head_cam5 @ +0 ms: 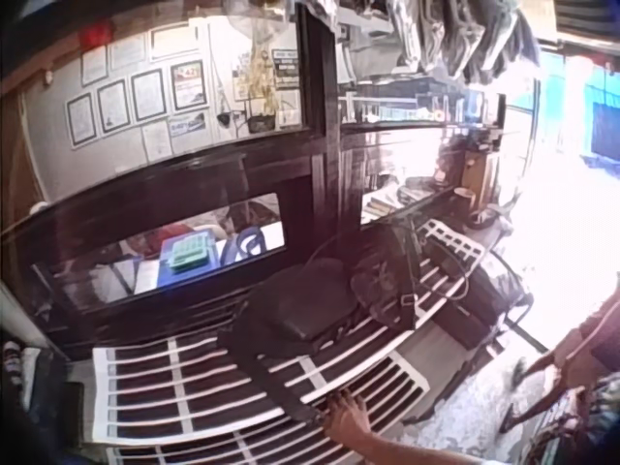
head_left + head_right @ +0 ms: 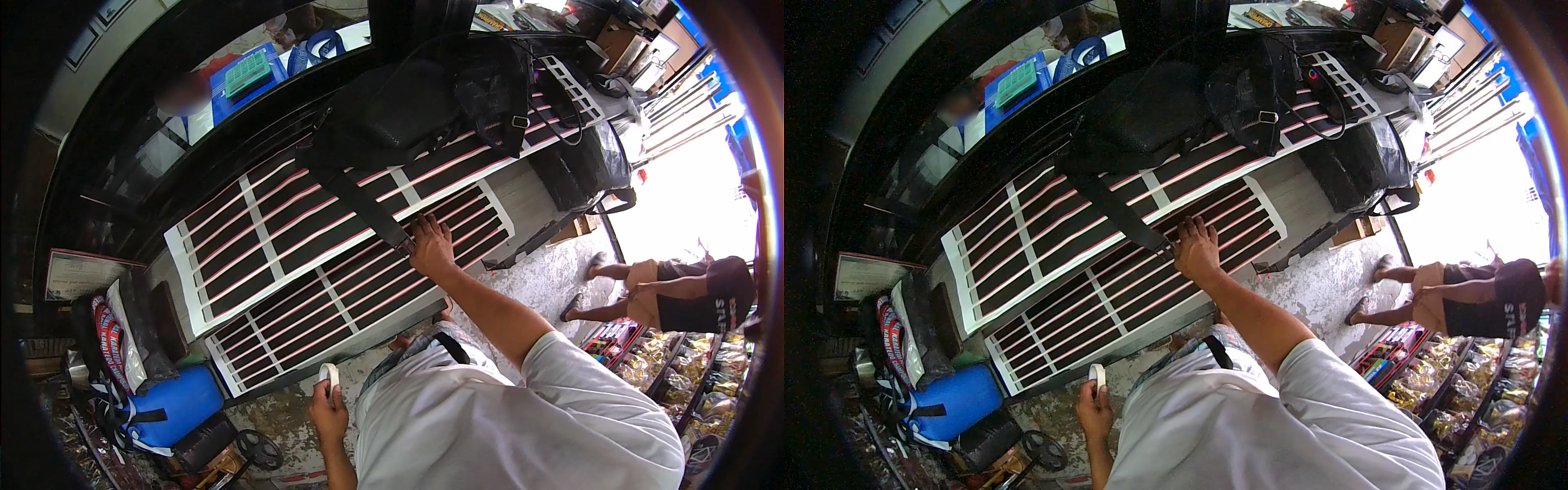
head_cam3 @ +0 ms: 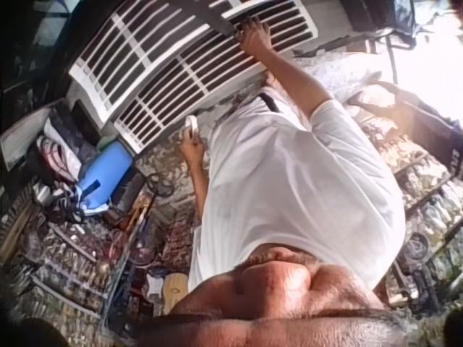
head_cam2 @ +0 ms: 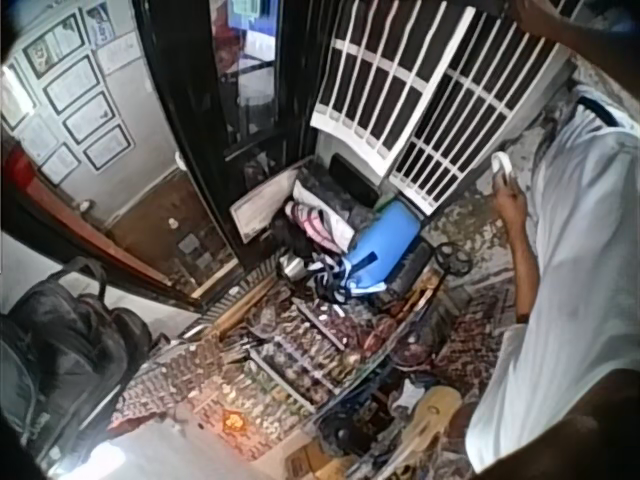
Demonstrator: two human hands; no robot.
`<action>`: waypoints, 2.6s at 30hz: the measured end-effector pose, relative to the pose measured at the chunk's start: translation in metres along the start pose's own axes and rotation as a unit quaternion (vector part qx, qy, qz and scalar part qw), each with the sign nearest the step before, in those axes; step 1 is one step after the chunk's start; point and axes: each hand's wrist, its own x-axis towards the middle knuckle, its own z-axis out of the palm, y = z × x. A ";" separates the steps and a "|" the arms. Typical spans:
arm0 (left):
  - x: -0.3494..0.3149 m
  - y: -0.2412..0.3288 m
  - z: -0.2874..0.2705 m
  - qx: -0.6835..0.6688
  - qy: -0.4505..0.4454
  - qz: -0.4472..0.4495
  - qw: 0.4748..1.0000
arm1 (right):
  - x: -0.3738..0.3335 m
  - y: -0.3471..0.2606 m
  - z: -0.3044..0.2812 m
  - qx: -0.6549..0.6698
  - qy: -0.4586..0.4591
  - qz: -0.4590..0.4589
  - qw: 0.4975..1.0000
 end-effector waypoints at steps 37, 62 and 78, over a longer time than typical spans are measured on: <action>0.003 0.138 0.177 -0.348 -0.119 -0.030 0.929 | -0.109 0.086 -0.082 0.250 -0.396 -0.227 0.854; -0.032 0.188 0.238 -0.419 -0.079 -0.142 0.893 | -0.075 0.091 -0.077 0.275 -0.263 -0.327 0.865; -0.015 0.228 0.216 -0.475 -0.049 -0.037 0.878 | 0.134 0.034 0.014 0.044 -0.144 -0.273 0.950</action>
